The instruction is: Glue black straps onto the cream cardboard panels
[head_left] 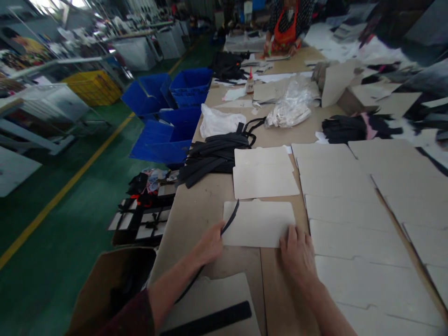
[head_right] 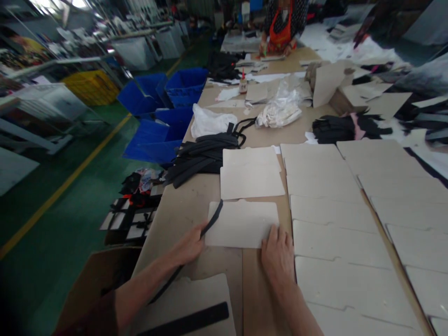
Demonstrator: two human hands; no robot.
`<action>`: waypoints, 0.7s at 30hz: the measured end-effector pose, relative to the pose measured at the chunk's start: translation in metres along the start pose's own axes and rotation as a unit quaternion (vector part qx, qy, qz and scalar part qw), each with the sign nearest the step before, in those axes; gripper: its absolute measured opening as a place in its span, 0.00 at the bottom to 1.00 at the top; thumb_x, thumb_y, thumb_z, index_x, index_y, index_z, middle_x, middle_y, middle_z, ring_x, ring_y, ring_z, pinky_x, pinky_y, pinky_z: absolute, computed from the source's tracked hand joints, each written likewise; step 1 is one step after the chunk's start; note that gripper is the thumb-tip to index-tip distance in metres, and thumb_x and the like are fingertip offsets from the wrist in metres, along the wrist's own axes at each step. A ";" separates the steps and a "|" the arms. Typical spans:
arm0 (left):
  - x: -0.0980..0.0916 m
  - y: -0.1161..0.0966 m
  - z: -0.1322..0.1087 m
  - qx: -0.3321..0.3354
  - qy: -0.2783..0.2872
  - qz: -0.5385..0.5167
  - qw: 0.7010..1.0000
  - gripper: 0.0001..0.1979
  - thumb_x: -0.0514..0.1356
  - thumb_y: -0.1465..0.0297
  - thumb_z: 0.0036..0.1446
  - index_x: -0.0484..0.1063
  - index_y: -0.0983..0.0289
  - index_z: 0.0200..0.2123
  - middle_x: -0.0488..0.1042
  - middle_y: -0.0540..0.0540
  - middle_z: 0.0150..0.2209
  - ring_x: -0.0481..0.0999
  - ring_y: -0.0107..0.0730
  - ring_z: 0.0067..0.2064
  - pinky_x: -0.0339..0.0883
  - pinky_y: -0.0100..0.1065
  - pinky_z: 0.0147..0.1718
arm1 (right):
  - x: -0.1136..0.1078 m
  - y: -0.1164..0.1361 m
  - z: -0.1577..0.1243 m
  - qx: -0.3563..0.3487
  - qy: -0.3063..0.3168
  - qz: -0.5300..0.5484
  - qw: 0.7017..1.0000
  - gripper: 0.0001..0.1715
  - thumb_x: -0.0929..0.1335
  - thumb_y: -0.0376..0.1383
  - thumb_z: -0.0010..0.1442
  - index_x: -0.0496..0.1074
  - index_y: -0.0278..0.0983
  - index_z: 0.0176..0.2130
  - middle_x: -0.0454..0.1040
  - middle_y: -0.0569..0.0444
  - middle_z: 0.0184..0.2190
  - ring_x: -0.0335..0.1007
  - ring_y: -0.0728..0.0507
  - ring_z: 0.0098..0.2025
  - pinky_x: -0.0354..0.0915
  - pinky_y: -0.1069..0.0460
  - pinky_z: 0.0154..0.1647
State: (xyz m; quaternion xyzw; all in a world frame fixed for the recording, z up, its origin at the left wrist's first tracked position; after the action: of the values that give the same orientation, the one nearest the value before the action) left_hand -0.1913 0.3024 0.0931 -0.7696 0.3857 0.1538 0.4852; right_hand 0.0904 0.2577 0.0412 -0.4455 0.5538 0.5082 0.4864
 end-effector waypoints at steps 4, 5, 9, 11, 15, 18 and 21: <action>-0.022 0.016 -0.045 -0.058 0.009 0.038 0.998 0.16 0.54 0.66 0.59 0.77 0.64 0.46 0.81 0.59 0.43 0.79 0.44 0.45 0.67 0.37 0.46 | 0.001 0.003 -0.060 -0.015 -0.032 0.080 0.996 0.29 0.59 0.42 0.65 0.66 0.27 0.58 0.64 0.31 0.59 0.57 0.28 0.62 0.56 0.35 0.59; -0.026 0.017 -0.053 -0.087 0.008 0.026 0.996 0.17 0.53 0.62 0.60 0.78 0.65 0.42 0.81 0.59 0.38 0.80 0.43 0.39 0.68 0.36 0.40 | -0.003 0.005 -0.067 -0.014 -0.043 0.119 0.992 0.28 0.58 0.43 0.65 0.68 0.29 0.57 0.66 0.32 0.59 0.58 0.28 0.62 0.56 0.34 0.59; -0.023 0.004 -0.075 -0.131 0.083 -0.184 0.971 0.18 0.59 0.56 0.56 0.76 0.66 0.33 0.81 0.56 0.31 0.73 0.29 0.22 0.63 0.31 0.28 | -0.032 0.025 -0.060 -0.008 0.006 0.336 0.942 0.21 0.59 0.46 0.67 0.75 0.38 0.41 0.76 0.43 0.45 0.69 0.35 0.50 0.64 0.40 0.53; -0.014 -0.009 -0.080 -0.136 0.142 -0.297 0.934 0.17 0.63 0.56 0.52 0.76 0.66 0.32 0.82 0.57 0.33 0.70 0.24 0.20 0.61 0.28 0.25 | -0.048 0.044 -0.045 0.028 0.075 0.425 0.901 0.20 0.62 0.49 0.65 0.75 0.39 0.35 0.77 0.48 0.38 0.72 0.39 0.43 0.67 0.45 0.46; 0.002 -0.034 -0.088 -0.153 0.203 -0.351 0.901 0.18 0.65 0.57 0.50 0.77 0.67 0.32 0.80 0.56 0.29 0.67 0.22 0.18 0.56 0.26 0.20 | -0.069 0.078 -0.021 0.055 0.108 0.546 0.829 0.20 0.64 0.49 0.63 0.74 0.39 0.45 0.77 0.49 0.42 0.73 0.42 0.44 0.68 0.49 0.44; 0.008 -0.043 -0.088 -0.136 0.195 -0.329 0.914 0.17 0.64 0.56 0.50 0.78 0.67 0.30 0.79 0.54 0.27 0.68 0.23 0.19 0.59 0.27 0.22 | -0.074 0.093 -0.019 0.011 0.096 0.564 0.820 0.22 0.64 0.46 0.64 0.72 0.38 0.52 0.76 0.49 0.45 0.73 0.44 0.46 0.68 0.51 0.44; 0.016 -0.044 -0.086 -0.130 0.181 -0.288 0.931 0.17 0.62 0.57 0.52 0.76 0.67 0.26 0.78 0.53 0.24 0.70 0.24 0.18 0.60 0.27 0.22 | -0.071 0.097 -0.025 0.003 0.095 0.534 0.840 0.21 0.65 0.44 0.63 0.73 0.38 0.52 0.76 0.51 0.40 0.73 0.45 0.40 0.68 0.52 0.40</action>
State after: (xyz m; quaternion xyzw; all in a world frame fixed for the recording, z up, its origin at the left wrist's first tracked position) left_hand -0.1602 0.2314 0.1526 -0.9186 0.2057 -0.0857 0.3262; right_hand 0.0013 0.2410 0.1246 -0.1258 0.7508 0.6427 0.0861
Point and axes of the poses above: each hand's wrist, its own z-axis towards the middle knuckle, its own x-axis out of the palm, y = z × x, the point moved 2 cm from there along z, towards the middle knuckle
